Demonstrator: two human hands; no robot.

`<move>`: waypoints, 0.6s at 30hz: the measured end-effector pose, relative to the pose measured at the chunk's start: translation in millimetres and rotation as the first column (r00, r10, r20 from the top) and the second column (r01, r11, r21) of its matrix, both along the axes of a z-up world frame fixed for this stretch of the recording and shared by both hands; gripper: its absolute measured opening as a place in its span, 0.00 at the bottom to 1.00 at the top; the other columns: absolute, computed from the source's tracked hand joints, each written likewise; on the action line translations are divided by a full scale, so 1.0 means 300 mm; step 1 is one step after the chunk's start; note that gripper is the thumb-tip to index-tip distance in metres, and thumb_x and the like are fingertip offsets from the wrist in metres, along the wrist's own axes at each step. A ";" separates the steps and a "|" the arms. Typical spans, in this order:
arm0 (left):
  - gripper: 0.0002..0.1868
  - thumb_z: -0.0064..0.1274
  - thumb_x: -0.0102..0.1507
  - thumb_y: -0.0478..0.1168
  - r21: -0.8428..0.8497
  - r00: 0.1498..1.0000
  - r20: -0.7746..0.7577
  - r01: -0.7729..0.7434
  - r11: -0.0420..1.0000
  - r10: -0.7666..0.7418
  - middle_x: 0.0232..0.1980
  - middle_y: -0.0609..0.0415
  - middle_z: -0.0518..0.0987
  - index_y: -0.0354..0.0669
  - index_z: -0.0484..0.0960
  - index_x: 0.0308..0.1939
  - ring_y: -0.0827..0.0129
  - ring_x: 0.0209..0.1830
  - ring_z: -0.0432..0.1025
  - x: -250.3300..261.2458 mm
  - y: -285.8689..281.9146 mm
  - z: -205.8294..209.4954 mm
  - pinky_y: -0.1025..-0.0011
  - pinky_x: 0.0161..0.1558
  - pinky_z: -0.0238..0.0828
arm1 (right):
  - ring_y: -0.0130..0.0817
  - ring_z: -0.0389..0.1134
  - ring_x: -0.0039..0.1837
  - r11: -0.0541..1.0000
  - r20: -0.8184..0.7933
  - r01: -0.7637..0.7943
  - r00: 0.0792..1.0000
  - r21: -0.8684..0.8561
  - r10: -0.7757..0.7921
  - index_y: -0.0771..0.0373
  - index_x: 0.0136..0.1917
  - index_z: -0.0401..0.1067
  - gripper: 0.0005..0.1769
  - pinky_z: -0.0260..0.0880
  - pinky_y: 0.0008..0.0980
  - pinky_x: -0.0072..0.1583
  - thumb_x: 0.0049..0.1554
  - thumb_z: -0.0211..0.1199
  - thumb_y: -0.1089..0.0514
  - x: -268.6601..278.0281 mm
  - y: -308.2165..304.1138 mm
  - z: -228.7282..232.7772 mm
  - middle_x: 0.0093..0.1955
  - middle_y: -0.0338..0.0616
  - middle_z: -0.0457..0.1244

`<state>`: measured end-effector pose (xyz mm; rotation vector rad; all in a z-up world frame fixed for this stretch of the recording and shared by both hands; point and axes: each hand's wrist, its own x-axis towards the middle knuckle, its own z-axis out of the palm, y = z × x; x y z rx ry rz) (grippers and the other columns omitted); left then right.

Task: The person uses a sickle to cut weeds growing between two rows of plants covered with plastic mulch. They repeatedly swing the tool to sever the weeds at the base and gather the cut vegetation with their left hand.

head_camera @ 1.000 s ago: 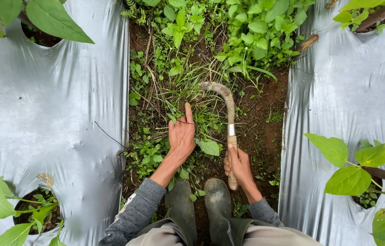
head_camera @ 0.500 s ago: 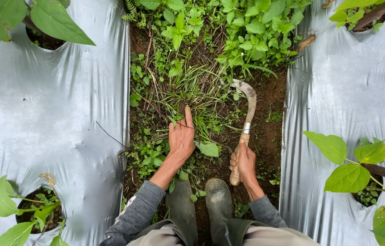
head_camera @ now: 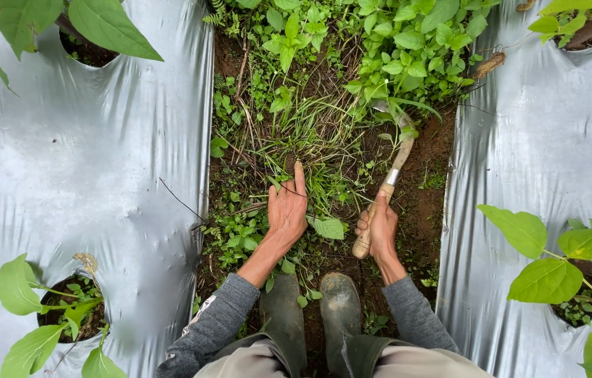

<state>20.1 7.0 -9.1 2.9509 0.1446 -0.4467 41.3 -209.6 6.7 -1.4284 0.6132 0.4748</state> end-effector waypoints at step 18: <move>0.62 0.59 0.47 0.25 -0.085 0.999 0.032 -0.004 0.996 0.006 0.49 0.39 0.79 0.27 0.37 0.79 0.53 0.45 0.73 -0.009 0.004 0.092 0.60 0.46 0.56 | 0.26 0.61 0.25 0.897 0.288 -0.206 0.898 -0.391 0.332 0.69 0.50 0.64 0.20 0.68 0.26 0.26 0.71 0.48 0.48 0.219 0.130 0.112 0.27 0.41 0.60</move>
